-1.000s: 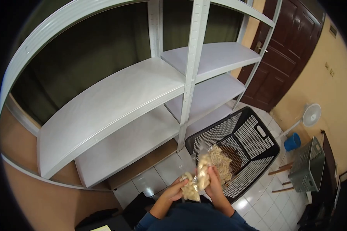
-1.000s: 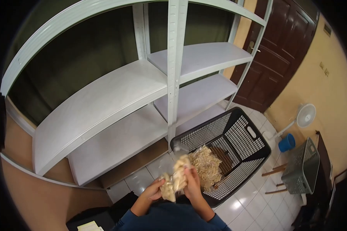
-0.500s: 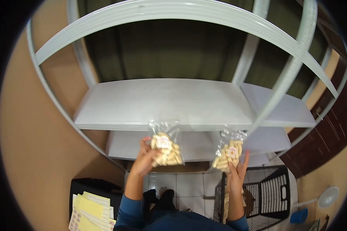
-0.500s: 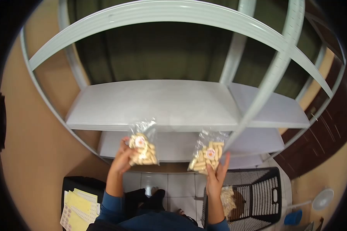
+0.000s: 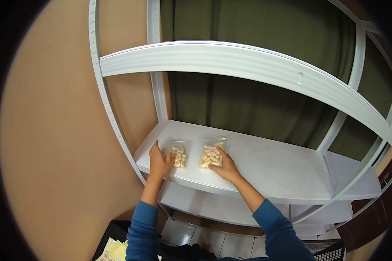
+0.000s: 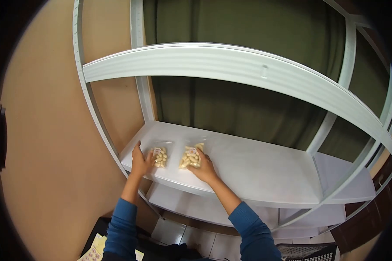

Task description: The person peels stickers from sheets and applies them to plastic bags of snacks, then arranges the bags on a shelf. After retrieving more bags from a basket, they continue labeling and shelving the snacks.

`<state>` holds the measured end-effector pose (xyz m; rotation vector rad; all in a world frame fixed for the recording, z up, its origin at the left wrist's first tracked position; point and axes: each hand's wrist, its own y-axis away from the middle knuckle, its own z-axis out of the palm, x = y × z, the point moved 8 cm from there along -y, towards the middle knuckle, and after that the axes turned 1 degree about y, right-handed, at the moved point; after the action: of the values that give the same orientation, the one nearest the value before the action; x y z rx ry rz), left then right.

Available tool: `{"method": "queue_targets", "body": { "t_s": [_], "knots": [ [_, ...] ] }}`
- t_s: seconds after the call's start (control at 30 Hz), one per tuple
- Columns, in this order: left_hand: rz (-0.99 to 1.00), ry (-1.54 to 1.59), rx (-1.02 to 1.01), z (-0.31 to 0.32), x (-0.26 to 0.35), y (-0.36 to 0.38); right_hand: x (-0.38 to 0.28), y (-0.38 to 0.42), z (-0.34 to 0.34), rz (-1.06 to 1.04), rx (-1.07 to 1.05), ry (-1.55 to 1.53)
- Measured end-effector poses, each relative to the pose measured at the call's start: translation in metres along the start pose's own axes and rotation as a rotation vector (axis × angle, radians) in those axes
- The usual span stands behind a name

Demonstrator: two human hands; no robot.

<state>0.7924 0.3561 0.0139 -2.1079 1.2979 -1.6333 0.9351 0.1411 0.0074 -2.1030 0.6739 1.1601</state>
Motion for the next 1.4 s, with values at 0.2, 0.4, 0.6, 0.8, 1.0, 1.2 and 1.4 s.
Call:
{"method": "queue_targets", "body": {
  "t_s": [0.2, 0.4, 0.6, 0.8, 1.0, 1.2, 1.4],
  "knots": [
    [0.326, -0.342, -0.215, 0.017, 0.061, 0.034, -0.018, -0.003, 0.011, -0.141, 0.012, 0.940],
    [0.262, -0.283, -0.209, 0.023, 0.020, -0.001, -0.015, -0.045, 0.046, -0.241, -0.070, 0.673],
    [0.212, -0.277, -0.157, 0.025, -0.036, -0.060, -0.024, -0.087, 0.079, -0.362, 0.087, 0.593],
    [0.144, -0.276, -0.224, 0.025, -0.071, -0.085, -0.036, -0.111, 0.118, -0.367, 0.102, 0.706],
    [0.242, -0.210, -0.360, 0.031, -0.050, -0.079, -0.027, -0.108, 0.103, -0.287, 0.215, 0.691],
    [0.136, -0.328, -0.354, 0.033, -0.059, -0.083, -0.029, -0.104, 0.105, -0.360, 0.180, 0.668],
    [0.160, -0.373, -0.402, 0.037, -0.059, -0.082, -0.028, -0.103, 0.106, -0.335, 0.149, 0.711]
  ]
}}
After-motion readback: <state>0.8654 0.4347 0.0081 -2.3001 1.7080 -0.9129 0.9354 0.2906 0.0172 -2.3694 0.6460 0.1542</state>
